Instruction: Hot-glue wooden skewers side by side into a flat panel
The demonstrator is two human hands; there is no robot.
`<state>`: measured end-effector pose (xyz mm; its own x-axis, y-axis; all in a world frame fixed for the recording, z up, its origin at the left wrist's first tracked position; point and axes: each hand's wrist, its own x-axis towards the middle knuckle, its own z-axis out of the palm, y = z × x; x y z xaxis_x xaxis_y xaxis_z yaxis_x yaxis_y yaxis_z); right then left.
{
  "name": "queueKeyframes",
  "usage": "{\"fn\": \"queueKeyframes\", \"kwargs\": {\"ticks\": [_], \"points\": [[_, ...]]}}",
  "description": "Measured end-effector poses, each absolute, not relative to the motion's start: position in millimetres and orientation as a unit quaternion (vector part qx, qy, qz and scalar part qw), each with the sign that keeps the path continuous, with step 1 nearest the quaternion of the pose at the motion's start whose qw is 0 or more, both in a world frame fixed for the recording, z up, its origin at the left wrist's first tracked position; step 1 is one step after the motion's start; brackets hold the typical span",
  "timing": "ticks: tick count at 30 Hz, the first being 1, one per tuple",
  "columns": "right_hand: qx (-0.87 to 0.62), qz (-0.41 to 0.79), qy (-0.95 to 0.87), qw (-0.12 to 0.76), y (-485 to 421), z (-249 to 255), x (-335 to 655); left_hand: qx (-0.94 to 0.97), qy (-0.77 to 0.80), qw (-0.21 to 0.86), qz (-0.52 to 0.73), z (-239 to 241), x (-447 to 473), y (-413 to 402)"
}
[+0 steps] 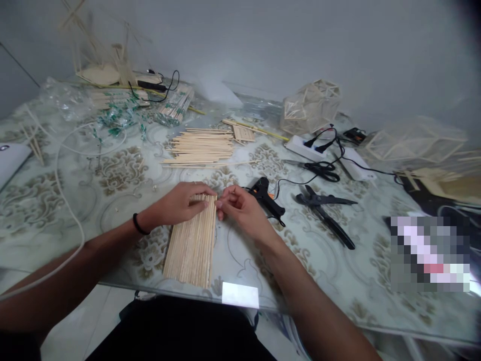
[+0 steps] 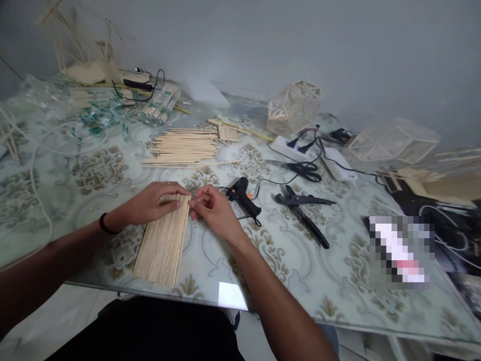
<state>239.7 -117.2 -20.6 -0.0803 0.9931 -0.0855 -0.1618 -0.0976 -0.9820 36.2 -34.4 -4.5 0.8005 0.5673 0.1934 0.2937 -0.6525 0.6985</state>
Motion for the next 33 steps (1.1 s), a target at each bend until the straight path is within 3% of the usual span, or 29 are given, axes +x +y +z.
{"fn": "queueKeyframes", "kwargs": {"ticks": [14,25,33], "points": [[-0.492,0.533,-0.476,0.497,-119,-21,241,0.883,0.282,0.316,0.202,-3,31,-26],[-0.526,0.565,-0.559,0.303,-133,-11,246,0.807,0.462,0.252,0.270,-3,7,13],[-0.508,0.592,-0.492,0.387,-134,-20,237,0.762,0.505,0.262,0.309,-13,5,20]]}}
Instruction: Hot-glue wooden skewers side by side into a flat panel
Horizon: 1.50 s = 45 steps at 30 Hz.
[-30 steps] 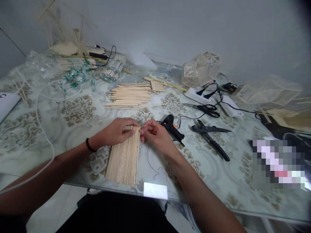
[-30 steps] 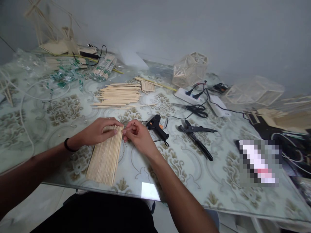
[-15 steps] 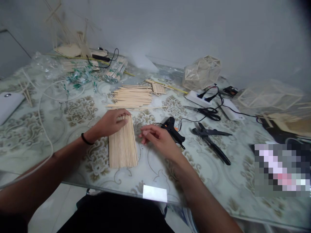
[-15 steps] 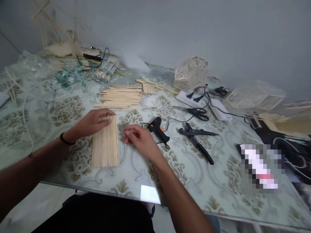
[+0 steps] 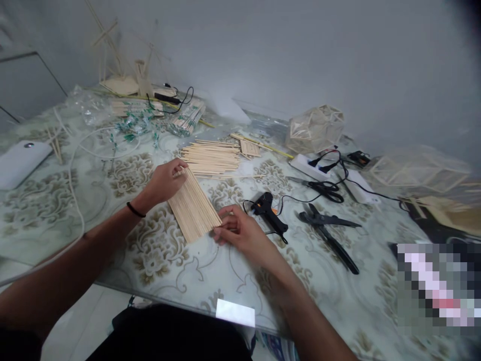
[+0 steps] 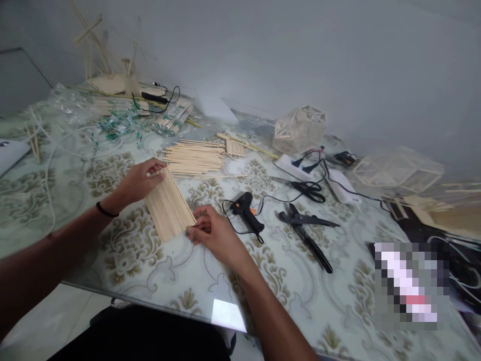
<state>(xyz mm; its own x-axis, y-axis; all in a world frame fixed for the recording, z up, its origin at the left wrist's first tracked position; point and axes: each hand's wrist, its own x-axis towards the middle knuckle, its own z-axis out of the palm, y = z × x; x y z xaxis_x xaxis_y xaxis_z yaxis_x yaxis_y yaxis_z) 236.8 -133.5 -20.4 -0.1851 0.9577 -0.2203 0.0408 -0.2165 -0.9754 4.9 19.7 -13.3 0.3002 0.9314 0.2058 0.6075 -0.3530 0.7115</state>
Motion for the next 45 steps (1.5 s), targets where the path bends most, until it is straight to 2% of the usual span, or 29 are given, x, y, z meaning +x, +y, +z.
{"fn": "queueKeyframes", "kwargs": {"ticks": [7,10,19,28,35,45], "points": [[-0.509,0.500,-0.432,0.551,-128,-12,237,0.676,0.499,0.316,0.441,-10,6,19],[-0.495,0.482,-0.425,0.586,-128,-8,237,0.656,0.486,0.320,0.481,-4,7,13],[-0.435,0.487,-0.455,0.606,-131,-3,245,0.629,0.458,0.371,0.507,7,9,3],[-0.457,0.440,-0.457,0.623,-132,-12,254,0.639,0.445,0.377,0.501,12,11,-2],[-0.486,0.422,-0.466,0.606,-131,0,251,0.641,0.449,0.389,0.486,13,11,-5],[-0.462,0.427,-0.475,0.615,-135,-3,253,0.642,0.432,0.414,0.480,11,11,-4]]}}
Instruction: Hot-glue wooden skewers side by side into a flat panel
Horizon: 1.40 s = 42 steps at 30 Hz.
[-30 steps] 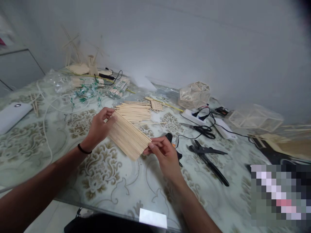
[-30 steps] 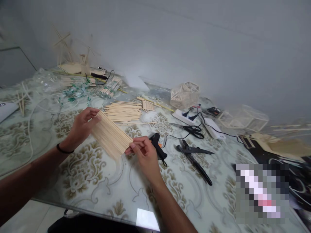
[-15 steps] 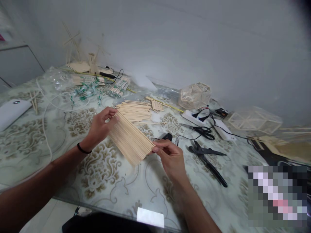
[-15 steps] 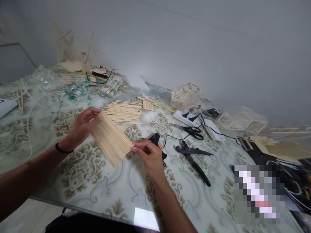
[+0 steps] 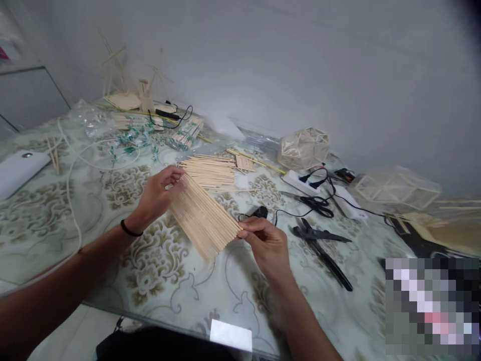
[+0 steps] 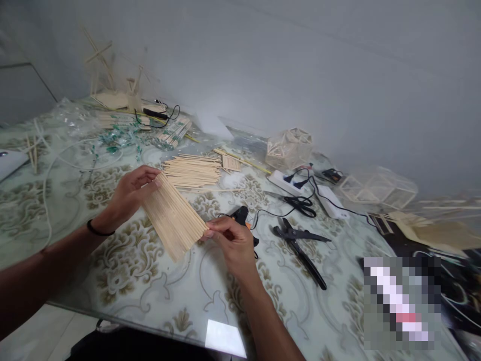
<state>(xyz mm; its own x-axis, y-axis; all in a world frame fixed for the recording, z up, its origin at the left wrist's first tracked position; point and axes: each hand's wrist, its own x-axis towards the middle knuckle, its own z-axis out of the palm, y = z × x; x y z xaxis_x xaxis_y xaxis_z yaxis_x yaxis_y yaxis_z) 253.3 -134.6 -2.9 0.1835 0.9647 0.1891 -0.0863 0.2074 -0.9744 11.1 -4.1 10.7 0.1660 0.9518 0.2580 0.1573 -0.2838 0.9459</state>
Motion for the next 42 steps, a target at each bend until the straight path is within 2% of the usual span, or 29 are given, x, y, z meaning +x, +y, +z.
{"fn": "queueKeyframes", "kwargs": {"ticks": [12,19,26,34,42], "points": [[-0.508,0.419,-0.481,0.579,-134.0,0.0,254.0,0.632,0.463,0.414,0.464,8.8,11.6,-2.0],[-0.531,0.397,-0.454,0.595,-129.8,-1.8,256.3,0.614,0.461,0.431,0.475,11.9,12.2,-2.4],[-0.515,0.411,-0.463,0.593,-128.9,-1.0,251.9,0.596,0.469,0.404,0.511,17.6,13.7,-2.8],[-0.512,0.411,-0.476,0.585,-129.6,0.6,251.6,0.484,0.467,0.523,0.523,15.3,13.9,2.7],[-0.506,0.418,-0.472,0.589,-129.3,-4.3,253.1,0.468,0.465,0.555,0.507,17.8,11.0,3.3]]}}
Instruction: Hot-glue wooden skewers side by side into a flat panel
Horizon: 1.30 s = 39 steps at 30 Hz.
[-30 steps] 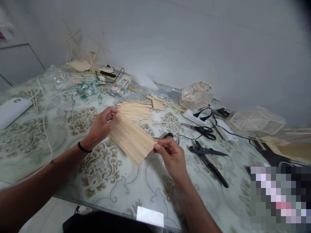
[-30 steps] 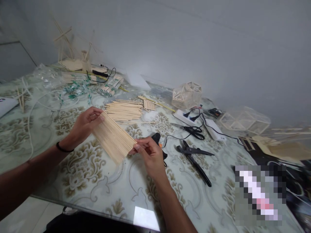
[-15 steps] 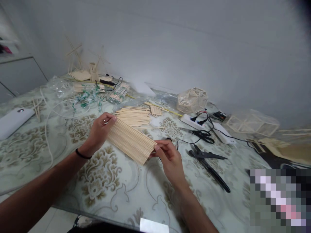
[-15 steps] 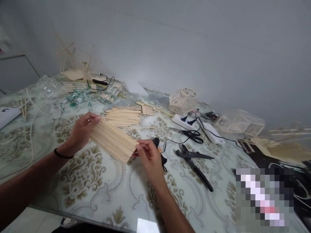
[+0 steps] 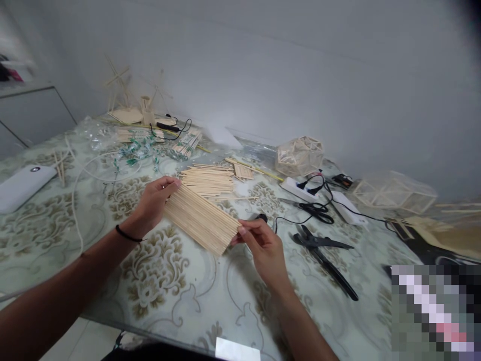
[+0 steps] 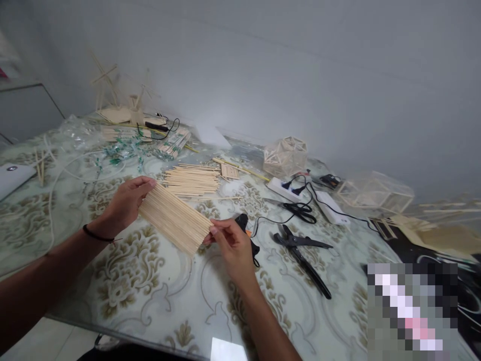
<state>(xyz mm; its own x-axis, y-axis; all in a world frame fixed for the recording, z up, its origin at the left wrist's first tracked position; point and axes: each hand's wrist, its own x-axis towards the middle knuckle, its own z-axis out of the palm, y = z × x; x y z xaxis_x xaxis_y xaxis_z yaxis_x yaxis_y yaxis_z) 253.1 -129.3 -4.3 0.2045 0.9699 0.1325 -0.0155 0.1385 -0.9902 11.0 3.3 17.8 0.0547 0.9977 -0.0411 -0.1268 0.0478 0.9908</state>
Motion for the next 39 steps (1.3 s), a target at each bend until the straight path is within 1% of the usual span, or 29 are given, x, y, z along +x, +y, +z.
{"fn": "queueKeyframes", "kwargs": {"ticks": [6,13,26,39], "points": [[-0.502,0.421,-0.474,0.588,-129.2,-8.7,257.2,0.464,0.468,0.566,0.496,21.3,10.8,2.4],[-0.493,0.417,-0.482,0.593,-127.5,-8.3,258.1,0.453,0.462,0.565,0.512,16.2,10.8,4.1],[-0.479,0.431,-0.471,0.602,-128.0,-6.9,258.1,0.413,0.463,0.598,0.507,20.4,14.2,1.7],[-0.442,0.460,-0.461,0.617,-127.6,-8.1,257.9,0.415,0.467,0.594,0.507,21.3,14.3,2.7]]}}
